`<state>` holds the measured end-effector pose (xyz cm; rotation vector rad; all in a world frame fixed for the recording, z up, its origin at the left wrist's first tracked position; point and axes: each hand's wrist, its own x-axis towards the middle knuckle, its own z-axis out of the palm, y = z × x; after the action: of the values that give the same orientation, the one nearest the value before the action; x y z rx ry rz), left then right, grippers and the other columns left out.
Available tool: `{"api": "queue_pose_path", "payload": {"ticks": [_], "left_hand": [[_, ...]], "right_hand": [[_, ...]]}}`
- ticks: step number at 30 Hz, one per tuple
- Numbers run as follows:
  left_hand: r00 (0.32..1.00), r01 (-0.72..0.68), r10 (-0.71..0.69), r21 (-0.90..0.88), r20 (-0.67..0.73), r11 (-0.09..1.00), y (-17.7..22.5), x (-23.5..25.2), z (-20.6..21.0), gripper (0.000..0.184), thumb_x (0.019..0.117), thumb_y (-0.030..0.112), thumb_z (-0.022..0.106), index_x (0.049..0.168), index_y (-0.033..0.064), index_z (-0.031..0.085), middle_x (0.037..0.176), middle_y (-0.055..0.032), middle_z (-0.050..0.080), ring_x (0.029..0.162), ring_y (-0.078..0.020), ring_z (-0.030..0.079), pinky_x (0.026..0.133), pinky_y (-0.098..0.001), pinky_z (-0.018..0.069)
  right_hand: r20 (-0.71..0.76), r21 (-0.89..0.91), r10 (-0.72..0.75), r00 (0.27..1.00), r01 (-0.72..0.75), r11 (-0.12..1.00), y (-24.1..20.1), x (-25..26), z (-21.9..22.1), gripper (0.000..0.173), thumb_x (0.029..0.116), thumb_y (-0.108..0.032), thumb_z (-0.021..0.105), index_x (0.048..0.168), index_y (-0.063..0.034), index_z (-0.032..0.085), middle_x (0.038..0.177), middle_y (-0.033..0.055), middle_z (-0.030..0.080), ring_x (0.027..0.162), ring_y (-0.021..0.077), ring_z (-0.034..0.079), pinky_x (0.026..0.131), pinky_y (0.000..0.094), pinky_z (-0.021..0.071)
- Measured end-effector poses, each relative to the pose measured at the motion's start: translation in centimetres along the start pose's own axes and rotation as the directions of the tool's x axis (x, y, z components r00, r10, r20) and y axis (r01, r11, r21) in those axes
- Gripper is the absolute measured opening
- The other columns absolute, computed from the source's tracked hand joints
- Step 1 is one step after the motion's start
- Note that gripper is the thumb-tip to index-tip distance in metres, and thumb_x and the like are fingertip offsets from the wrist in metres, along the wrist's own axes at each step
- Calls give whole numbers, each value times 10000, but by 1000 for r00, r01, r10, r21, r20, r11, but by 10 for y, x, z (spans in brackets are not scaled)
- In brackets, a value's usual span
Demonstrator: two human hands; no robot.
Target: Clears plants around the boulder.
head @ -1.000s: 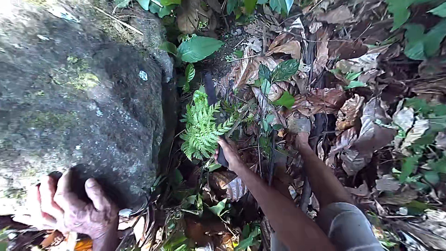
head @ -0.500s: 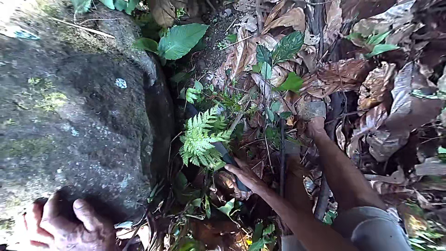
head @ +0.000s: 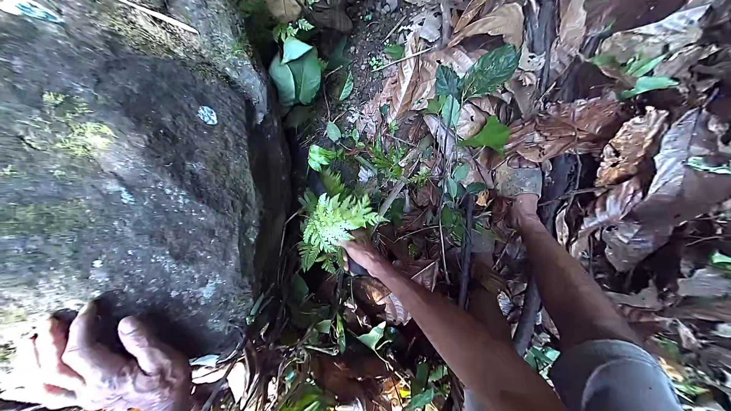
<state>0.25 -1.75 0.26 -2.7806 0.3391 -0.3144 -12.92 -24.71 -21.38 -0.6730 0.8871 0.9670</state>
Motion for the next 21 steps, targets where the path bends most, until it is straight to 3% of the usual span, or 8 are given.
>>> {"api": "queue_pose_path", "payload": {"ticks": [1,3,8,11,13,16,19,21], "left_hand": [[1000,14,-14,-5,1,1000,2,0,0,489,1047,393,443,1400,103,615,1526,-228,479,1495,-410,326,1241,-567,141],[1000,15,-15,-2,-4,1000,3,1,0,492,1046,404,442,1399,108,616,1524,-222,484,1498,-406,324,1241,-568,137],[1000,13,-13,-22,-10,1000,2,2,2,481,1044,404,450,1384,115,628,1517,-214,494,1496,-398,326,1239,-556,141],[1000,20,-20,-30,-3,999,-3,0,2,473,1043,399,449,1375,116,634,1517,-208,496,1500,-390,323,1242,-559,138],[1000,23,-22,-35,2,999,-4,0,2,482,1043,400,447,1377,105,632,1522,-222,487,1501,-408,313,1239,-569,133],[1000,31,-31,-30,-4,999,-2,1,1,474,1041,384,451,1365,95,642,1515,-220,498,1499,-415,317,1240,-566,134],[1000,22,-22,-29,-2,999,4,4,-1,462,1046,368,452,1374,98,636,1517,-223,494,1500,-407,319,1239,-567,131],[1000,10,-10,-24,-5,1000,6,4,-2,470,1048,375,450,1382,96,629,1521,-230,486,1502,-406,319,1243,-564,125]], "right_hand": [[17,93,-96,995,94,991,58,32,-8,453,1085,-344,508,1415,-34,480,850,128,626,606,191,639,559,327,579],[9,116,-114,993,112,987,106,35,-30,464,1040,-372,591,1370,-53,523,784,91,618,541,176,609,533,353,577],[-153,92,-172,973,188,978,112,-33,-63,440,989,-348,641,1318,-69,555,739,80,637,525,197,634,519,375,597],[-260,53,-295,920,318,947,83,-24,-59,410,1007,-334,599,1299,-56,528,707,48,619,503,173,617,503,354,590],[-294,7,-333,896,350,937,51,6,-52,394,1040,-300,574,1308,-16,518,719,54,621,512,164,628,525,348,601],[-273,-109,-269,924,248,963,32,54,-44,393,1047,-292,575,1322,-15,536,751,86,644,544,171,652,570,349,602],[-204,-321,-166,965,94,942,83,46,-56,578,1024,-421,588,1441,-39,465,984,171,676,680,249,696,661,444,617],[-226,-378,-148,963,54,924,126,14,-65,613,1002,-451,605,1437,-37,481,1024,197,690,764,293,712,734,503,608]]}}
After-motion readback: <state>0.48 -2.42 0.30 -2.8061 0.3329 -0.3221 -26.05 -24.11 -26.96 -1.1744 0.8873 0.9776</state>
